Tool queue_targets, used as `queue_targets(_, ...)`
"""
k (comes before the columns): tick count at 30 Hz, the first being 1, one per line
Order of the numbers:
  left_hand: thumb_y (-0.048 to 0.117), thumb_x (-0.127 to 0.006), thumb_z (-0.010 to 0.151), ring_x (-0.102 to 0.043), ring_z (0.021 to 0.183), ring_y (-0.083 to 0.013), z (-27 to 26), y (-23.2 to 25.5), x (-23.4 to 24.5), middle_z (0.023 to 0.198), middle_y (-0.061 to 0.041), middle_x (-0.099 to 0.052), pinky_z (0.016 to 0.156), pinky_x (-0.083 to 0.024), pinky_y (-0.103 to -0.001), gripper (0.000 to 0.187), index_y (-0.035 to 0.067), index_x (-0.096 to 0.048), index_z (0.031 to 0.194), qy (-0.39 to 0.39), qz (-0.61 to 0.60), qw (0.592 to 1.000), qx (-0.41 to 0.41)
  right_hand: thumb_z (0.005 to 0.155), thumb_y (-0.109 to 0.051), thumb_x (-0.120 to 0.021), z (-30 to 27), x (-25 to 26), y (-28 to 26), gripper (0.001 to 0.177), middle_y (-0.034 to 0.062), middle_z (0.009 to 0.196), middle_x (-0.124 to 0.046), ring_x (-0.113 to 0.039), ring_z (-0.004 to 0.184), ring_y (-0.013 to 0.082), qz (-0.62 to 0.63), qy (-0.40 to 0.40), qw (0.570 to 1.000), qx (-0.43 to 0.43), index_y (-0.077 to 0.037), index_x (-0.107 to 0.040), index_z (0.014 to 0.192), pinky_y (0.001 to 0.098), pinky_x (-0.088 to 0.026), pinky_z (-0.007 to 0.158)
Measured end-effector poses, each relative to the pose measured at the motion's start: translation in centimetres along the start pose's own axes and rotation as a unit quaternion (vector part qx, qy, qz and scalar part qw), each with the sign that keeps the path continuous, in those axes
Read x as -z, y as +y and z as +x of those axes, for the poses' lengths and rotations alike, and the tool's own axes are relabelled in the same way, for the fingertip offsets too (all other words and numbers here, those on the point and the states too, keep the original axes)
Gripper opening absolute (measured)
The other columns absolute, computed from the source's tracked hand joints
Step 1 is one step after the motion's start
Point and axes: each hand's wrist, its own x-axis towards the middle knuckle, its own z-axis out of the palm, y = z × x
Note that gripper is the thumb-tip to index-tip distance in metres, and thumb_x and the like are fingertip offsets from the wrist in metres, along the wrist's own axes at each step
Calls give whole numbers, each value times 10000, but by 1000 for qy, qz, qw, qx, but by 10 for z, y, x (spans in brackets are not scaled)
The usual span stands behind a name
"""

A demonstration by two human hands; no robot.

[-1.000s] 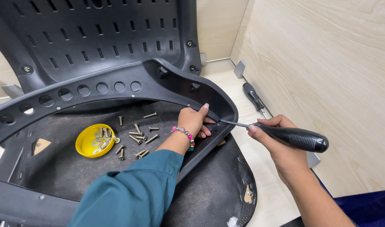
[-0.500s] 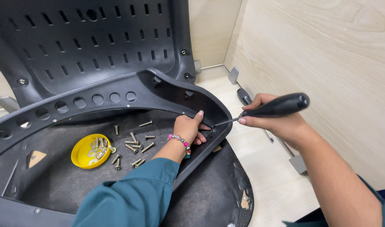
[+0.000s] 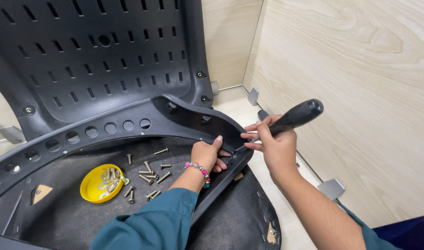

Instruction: The person uses a screwdriver to remove screws from a black plastic chair frame. They place the screws into a yellow container and then detach the frame from the chair seat.

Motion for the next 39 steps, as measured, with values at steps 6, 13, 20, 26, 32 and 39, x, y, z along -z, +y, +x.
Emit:
queue_targets(6, 377, -592, 1006, -558, 329, -193, 0, 1, 1, 548, -203, -670, 318, -447, -267, 563, -106, -749, 763, -15, -22, 1000, 9, 1082, -333, -460, 1, 0, 2, 271, 64, 843, -547, -668, 860, 221, 55, -93, 993, -49, -65, -492, 1111, 348, -573, 725)
queue_targets(13, 353, -612, 1001, -609, 376, -201, 6, -3, 1, 646, -195, -718, 321, -470, -282, 534, -129, -718, 796, -11, -57, 998, 17, 1031, -259, -455, 2, 25, -10, 258, 54, 1021, -599, -688, 1122, 202, -52, -211, 974, -65, -81, -521, 1205, 337, -525, 969)
queue_targets(20, 349, -612, 1001, -615, 388, -201, 6, -4, 1, 702, -208, -738, 322, -475, -282, 533, -139, -712, 811, -8, -62, 998, 21, 967, -158, -623, 3, 10, -5, 227, 91, 999, -662, -775, 977, 205, -49, -119, 991, -23, 4, -568, 1117, 264, -637, 773)
queue_targets(26, 391, -578, 1019, -566, 358, -197, 3, 1, 4, 644, -254, -689, 325, -472, -259, 574, -113, -745, 802, -25, -23, 999, 39, 951, -161, -663, -1, -6, -4, 235, 153, 821, -738, -807, 792, 234, -133, 14, 990, -42, 73, -672, 943, 311, -626, 615)
queue_targets(32, 340, -583, 1010, -636, 401, -204, 3, 2, 1, 713, -173, -768, 343, -499, -299, 493, -100, -690, 816, -20, -78, 996, 38, 992, -332, -583, 6, -3, -14, 381, 126, 927, -651, -758, 892, 239, -58, -27, 990, -127, -3, -544, 1179, 343, -670, 682)
queue_targets(39, 355, -590, 1012, -640, 417, -212, 6, 0, 2, 783, -203, -768, 338, -499, -292, 514, -126, -676, 853, -19, -69, 996, 49, 978, -425, -371, 9, 14, -39, 496, 72, 1248, -647, -671, 1195, 186, -59, -211, 955, -200, -219, -408, 1428, 386, -584, 954)
